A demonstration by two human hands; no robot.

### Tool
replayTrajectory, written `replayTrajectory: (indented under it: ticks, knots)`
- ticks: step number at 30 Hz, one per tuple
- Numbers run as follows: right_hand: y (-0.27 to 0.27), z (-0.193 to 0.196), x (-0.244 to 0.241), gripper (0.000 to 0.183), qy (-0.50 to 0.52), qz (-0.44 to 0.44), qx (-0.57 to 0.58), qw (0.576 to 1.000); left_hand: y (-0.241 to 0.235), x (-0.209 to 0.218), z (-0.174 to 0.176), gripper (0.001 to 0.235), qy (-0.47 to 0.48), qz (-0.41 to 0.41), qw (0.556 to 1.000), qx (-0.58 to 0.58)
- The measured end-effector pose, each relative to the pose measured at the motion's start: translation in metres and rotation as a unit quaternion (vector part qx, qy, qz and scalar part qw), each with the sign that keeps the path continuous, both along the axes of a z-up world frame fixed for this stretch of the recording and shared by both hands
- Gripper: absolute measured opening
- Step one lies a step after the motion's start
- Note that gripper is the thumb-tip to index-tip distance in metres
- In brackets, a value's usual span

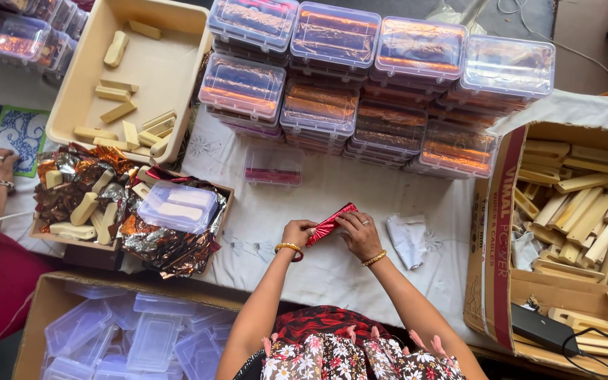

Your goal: The person cleans incense sticks with a cloth and wraps them in foil and plastic packaging.

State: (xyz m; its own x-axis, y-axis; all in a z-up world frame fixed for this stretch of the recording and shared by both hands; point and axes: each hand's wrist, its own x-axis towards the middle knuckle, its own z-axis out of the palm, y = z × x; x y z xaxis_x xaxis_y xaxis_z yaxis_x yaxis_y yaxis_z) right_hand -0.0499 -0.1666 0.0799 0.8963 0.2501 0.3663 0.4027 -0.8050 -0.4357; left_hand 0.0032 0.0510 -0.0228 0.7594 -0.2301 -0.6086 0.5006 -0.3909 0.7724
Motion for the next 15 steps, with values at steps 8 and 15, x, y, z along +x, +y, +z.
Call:
replayTrajectory:
  ticks: [8, 15]
  knots:
    - [-0.004, -0.02, 0.024, 0.048, 0.075, 0.067, -0.04, 0.994, -0.001, 0.015, 0.044, 0.022, -0.211, -0.133, 0.962, 0.111]
    - [-0.008, -0.02, 0.019, 0.048, 0.087, 0.011, 0.011, 0.996, 0.049, 0.104, -0.016, 0.051, -0.463, 0.002, 0.854, 0.238]
